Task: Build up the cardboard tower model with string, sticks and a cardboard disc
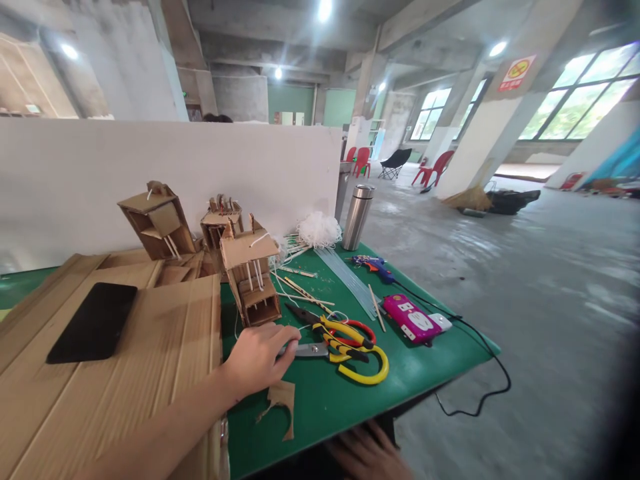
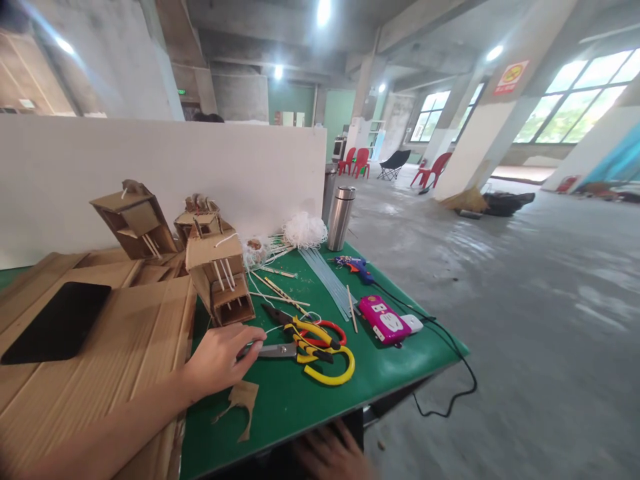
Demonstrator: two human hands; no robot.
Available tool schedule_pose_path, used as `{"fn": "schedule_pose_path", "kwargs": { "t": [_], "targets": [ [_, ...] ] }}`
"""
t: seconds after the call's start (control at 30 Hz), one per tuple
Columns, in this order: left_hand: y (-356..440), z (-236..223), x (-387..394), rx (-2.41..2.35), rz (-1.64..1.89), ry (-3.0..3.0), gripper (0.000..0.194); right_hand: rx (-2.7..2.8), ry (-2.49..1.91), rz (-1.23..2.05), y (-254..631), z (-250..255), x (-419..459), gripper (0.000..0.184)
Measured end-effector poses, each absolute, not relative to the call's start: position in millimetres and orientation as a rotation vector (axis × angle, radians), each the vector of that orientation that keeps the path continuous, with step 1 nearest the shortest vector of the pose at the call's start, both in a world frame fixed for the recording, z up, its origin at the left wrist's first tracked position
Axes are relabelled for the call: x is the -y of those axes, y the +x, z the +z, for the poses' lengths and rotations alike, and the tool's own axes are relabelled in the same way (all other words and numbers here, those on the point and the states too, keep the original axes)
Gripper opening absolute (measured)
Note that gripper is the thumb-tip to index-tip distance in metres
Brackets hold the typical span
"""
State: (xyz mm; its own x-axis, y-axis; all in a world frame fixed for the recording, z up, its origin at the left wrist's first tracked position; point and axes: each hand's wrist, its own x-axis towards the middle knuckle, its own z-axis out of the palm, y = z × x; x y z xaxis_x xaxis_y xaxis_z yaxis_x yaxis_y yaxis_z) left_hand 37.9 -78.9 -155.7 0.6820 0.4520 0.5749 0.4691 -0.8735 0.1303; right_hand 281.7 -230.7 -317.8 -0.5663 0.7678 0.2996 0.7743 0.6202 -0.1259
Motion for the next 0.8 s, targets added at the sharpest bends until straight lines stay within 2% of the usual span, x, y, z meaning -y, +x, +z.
{"fn": "schedule_pose_path", "kwargs": {
  "t": [0.1,0.2,0.27,0.3,0.37,0.43,0.47,0.63,0.8],
  "targets": [
    [37.7,-155.1,79.2,0.795,-0.963,-2.865,0.015,2.258,-1.644,0.114,301.3,-288.6,227.5,0.028],
    [38.8,-155.4,79.1,0.805,-0.967,-2.878,0.015,2.165,-1.769,0.449,305.6,-240.6,231.9,0.022],
    [39.7,-155.7,79.2,0.807,-0.974,-2.886,0.016,2.179,-1.783,0.734,303.2,-202.2,229.0,0.033],
    [39.9,-155.7,79.3,0.805,-0.978,-2.889,0.017,2.132,-1.801,0.768,303.3,-183.6,222.9,0.036],
    [39.8,-155.2,79.6,0.793,-0.982,-2.9,0.02,2.088,-1.907,0.628,309.1,-152.5,199.2,0.034],
    [38.9,-154.4,79.8,0.777,-0.977,-2.914,0.024,1.981,-2.214,0.198,321.6,-133.2,162.7,0.025],
    [38.2,-154.1,79.8,0.766,-0.971,-2.923,0.026,1.929,-2.358,0.1,328.7,-128.2,142.2,0.021],
    [35.8,-153.5,79.6,0.73,-0.981,-2.958,0.026,1.889,-2.549,0.234,348.0,-131.2,60.7,0.019],
    [35.5,-154.5,80.0,0.769,-1.022,-2.968,0.023,1.917,-2.645,0.454,347.4,-135.3,36.9,0.024]
  ]
}}
